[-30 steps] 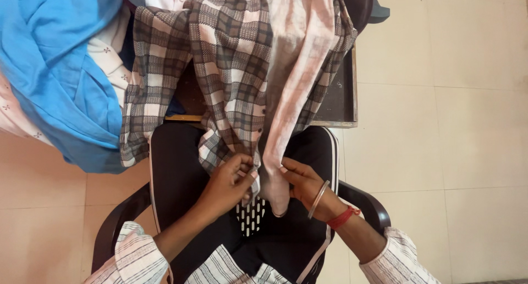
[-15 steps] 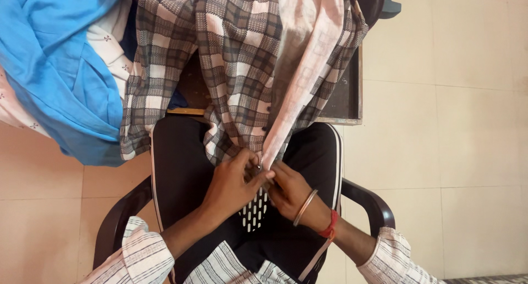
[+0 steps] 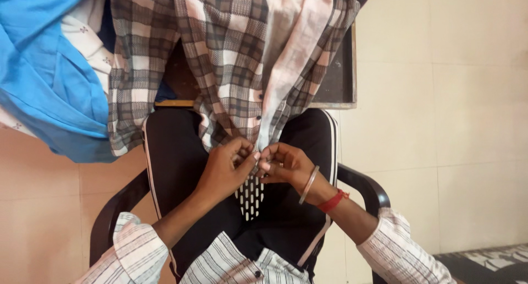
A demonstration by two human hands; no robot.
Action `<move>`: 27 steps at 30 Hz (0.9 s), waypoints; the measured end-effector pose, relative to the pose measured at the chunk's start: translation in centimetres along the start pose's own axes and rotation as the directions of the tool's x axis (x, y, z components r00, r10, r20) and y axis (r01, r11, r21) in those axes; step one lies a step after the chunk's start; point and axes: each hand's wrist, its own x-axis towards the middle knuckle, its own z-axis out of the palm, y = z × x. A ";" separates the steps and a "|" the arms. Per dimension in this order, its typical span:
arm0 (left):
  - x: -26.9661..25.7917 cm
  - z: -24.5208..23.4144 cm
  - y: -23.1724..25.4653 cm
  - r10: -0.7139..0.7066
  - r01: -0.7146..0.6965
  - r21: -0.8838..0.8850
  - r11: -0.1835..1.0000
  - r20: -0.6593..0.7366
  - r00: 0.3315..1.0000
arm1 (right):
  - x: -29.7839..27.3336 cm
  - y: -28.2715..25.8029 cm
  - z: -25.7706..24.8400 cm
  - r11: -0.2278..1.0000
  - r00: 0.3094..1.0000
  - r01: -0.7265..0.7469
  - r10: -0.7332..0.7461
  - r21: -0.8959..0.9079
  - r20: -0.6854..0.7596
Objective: The person folds a pair of jeans by hand, smoothing them out and rolling them, then places them into a suitcase; they then pick up a plaid shirt and button the bottom button.
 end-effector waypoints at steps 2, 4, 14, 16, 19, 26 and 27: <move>0.4 0.2 -0.1 -0.058 0.059 -0.031 0.998 0.038 0.998 | 0.2 0.3 -0.3 0.999 0.999 0.023 -0.024 -0.029 -0.030; 0.6 -0.5 -0.2 0.046 -0.042 0.066 0.997 -0.065 0.997 | 0.9 0.5 -0.8 0.984 0.994 0.093 -0.100 -0.149 -0.038; 1.6 -2.4 -0.7 -0.173 0.150 -0.157 0.976 -0.141 0.975 | 3.7 3.1 -3.4 0.730 0.953 0.011 -0.214 -0.683 -0.214; 1.8 -2.3 -0.8 -0.217 0.197 -0.167 0.966 -0.111 0.970 | 4.4 4.6 -3.4 0.696 0.962 -0.038 -0.168 -0.717 -0.213; 1.8 -2.2 -1.2 -0.227 0.214 -0.186 0.959 -0.054 0.972 | 5.7 6.1 -3.9 0.779 0.957 -0.072 -0.122 -0.623 -0.263; 1.5 -2.0 -1.4 -0.174 0.177 -0.177 0.968 0.035 0.984 | 7.0 5.5 -4.3 0.987 0.949 -0.157 0.139 -0.040 -0.284; 1.4 -1.9 -1.4 -0.174 0.177 -0.160 0.971 0.034 0.984 | 7.1 5.5 -4.3 0.989 0.951 -0.147 0.141 -0.002 -0.277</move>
